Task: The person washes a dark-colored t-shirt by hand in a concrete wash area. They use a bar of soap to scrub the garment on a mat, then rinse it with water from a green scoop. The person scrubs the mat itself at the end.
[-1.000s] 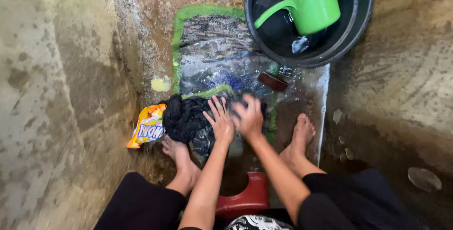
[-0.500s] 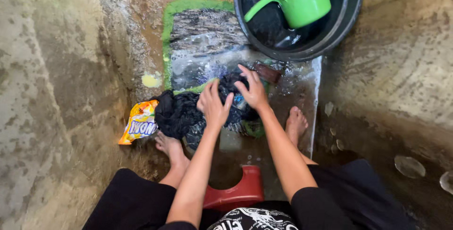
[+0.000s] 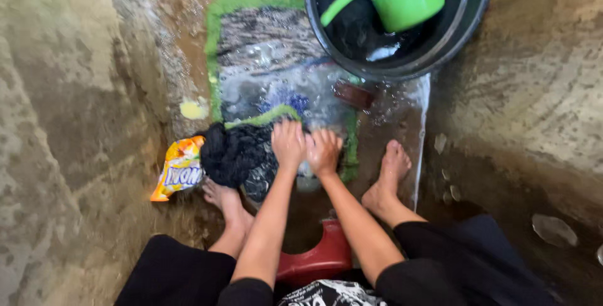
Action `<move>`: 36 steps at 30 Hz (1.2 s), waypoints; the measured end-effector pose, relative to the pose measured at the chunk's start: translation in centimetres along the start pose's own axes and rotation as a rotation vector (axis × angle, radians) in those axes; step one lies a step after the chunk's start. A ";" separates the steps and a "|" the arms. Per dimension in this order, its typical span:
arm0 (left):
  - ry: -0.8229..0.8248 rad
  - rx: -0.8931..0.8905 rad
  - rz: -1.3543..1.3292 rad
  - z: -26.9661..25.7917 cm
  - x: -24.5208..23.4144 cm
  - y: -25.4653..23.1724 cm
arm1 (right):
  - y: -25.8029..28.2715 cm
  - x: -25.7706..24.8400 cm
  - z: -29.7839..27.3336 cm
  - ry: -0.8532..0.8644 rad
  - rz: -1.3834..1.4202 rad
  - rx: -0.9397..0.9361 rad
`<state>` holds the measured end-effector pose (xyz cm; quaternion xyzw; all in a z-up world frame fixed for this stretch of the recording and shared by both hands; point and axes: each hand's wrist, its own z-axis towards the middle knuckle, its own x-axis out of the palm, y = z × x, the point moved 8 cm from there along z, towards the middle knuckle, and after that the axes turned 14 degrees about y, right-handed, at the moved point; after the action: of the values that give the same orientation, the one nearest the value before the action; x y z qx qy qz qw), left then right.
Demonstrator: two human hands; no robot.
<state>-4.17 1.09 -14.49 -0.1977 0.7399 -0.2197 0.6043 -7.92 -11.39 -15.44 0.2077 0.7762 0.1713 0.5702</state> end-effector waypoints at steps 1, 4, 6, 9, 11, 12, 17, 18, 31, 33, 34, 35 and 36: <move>-0.021 0.000 0.002 1.9 0.0 0.4 | -0.3 0.3 1.6 0.044 0.035 0.063; 0.029 -0.021 -0.003 3.3 -0.3 -0.2 | 1.0 -1.4 2.9 0.014 0.029 0.112; 0.046 -0.035 -0.016 0.9 -1.0 -0.8 | 2.8 -3.9 -0.6 -0.161 0.115 0.029; -0.017 0.008 -0.041 -4.1 -2.3 -1.6 | 4.7 -5.4 -3.8 -0.238 0.118 -0.102; 0.011 -0.038 -0.010 -4.1 -1.8 -0.5 | 5.2 -4.6 -3.3 -0.190 0.063 -0.165; 0.028 -0.065 0.006 -4.4 -1.6 0.2 | 5.3 -3.6 -2.6 -0.134 0.024 -0.185; 0.139 -0.161 0.031 0.6 1.1 2.3 | 2.4 -0.3 3.0 0.045 0.040 -0.014; 0.104 -0.167 0.006 1.5 0.8 2.5 | 2.8 -0.8 3.9 0.008 0.051 -0.047; -0.085 -0.298 -1.083 4.4 -8.0 -3.4 | 7.4 -18.5 4.0 0.378 0.413 -0.212; -0.076 -0.204 -1.044 5.1 -11.2 -5.9 | 8.5 -21.3 3.9 0.274 0.486 -0.298; -0.080 -0.133 -0.964 5.3 -12.4 -6.8 | 8.5 -22.0 3.7 0.223 0.523 -0.339; -0.079 -0.062 -0.885 5.2 -13.0 -7.5 | 8.2 -21.9 3.3 0.215 0.545 -0.369; -0.055 -0.032 -0.857 4.9 -12.7 -7.5 | 7.7 -21.3 2.9 0.207 0.567 -0.398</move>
<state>3.27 1.60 -0.87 -0.5023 0.5777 -0.4342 0.4749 1.48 -15.75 4.86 0.2810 0.6927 0.4906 0.4478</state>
